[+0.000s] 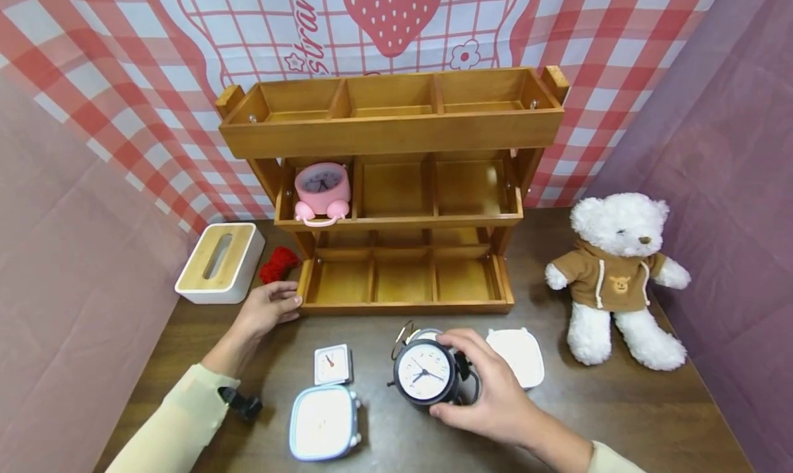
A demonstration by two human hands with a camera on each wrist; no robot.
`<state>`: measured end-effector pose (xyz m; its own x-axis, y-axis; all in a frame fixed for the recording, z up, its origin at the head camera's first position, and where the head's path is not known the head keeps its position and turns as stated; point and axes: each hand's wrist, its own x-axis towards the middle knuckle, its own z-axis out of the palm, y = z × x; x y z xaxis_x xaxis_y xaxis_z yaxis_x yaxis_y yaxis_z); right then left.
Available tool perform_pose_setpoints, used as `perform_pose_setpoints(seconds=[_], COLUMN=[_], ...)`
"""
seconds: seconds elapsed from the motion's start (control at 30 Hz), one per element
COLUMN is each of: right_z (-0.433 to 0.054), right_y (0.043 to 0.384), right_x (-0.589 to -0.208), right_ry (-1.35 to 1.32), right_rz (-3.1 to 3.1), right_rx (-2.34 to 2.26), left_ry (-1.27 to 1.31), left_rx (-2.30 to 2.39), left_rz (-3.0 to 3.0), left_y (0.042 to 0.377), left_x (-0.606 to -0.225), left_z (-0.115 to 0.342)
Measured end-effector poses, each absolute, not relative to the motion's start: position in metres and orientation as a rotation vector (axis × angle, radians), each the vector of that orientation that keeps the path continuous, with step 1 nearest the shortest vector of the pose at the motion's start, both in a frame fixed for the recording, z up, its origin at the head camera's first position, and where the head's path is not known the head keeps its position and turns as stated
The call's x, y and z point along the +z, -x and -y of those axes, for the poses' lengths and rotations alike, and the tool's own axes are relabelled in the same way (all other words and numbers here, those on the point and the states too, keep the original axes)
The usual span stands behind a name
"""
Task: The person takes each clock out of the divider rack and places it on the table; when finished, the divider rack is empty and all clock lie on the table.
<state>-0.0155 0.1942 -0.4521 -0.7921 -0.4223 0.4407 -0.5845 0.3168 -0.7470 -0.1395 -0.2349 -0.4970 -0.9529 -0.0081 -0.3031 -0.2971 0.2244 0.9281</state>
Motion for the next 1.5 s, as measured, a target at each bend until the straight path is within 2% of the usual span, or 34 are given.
perform_pose_setpoints(seconds=[0.63, 1.5], right_z=[-0.188, -0.19], right_y=[-0.009, -0.013], right_x=[-0.513, -0.532], right_ry=[-1.235, -1.231], right_rz=[2.353, 2.498], right_rx=[1.45, 1.257], left_ry=[0.278, 0.28], left_rx=[1.811, 1.808], left_rz=[-2.262, -2.267], left_y=[0.138, 0.14], left_x=[-0.497, -0.498], left_z=[0.235, 0.235])
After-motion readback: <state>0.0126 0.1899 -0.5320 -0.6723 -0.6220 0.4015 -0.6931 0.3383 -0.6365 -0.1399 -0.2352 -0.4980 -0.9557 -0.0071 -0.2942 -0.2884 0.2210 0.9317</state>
